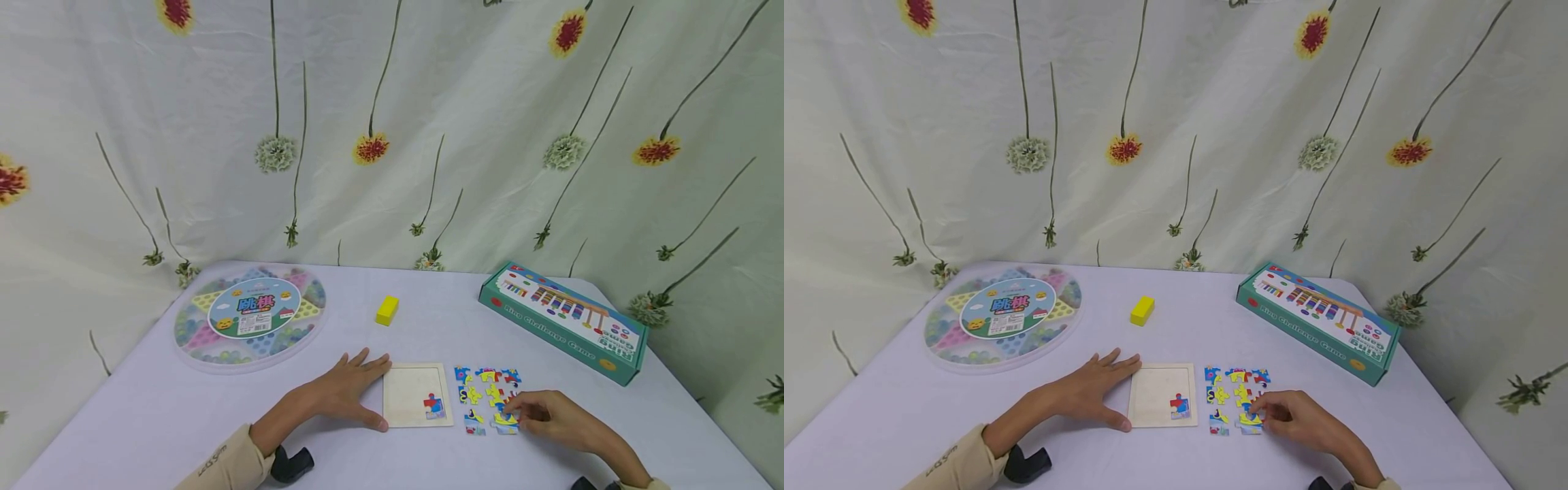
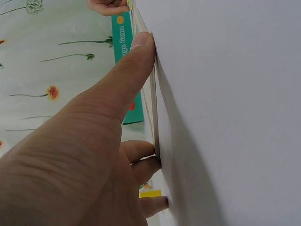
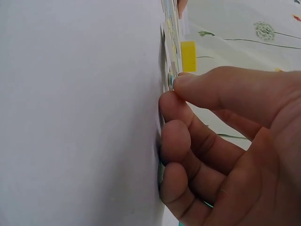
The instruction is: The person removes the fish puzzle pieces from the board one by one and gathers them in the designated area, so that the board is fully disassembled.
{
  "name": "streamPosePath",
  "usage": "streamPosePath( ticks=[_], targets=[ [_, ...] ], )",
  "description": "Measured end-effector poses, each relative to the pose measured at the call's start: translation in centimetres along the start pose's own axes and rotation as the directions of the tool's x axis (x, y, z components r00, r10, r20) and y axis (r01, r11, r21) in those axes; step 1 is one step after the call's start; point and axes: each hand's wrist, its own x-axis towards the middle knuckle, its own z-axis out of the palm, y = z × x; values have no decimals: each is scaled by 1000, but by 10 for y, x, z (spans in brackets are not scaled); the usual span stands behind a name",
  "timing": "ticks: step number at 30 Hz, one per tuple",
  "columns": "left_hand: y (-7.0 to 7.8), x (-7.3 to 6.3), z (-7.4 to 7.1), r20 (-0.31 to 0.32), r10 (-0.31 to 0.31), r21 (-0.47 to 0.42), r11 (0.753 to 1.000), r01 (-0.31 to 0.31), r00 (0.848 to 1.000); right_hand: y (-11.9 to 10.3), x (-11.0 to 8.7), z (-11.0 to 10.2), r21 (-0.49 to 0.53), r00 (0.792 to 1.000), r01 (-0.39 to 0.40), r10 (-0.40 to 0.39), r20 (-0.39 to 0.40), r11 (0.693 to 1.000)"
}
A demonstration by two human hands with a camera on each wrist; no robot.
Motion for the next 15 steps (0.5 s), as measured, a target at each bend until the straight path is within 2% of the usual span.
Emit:
streamPosePath(
  ticks=[7, 15],
  targets=[
    [1, 0, 0, 5, -3, 3, 1000, 3, 1000, 0, 0, 1, -14, 999, 28, -28, -17, 1000],
    [1, 0, 0, 10, -4, 6, 1000, 4, 1000, -2, 1, 0, -42, 998, -33, 31, -52, 999]
  ],
)
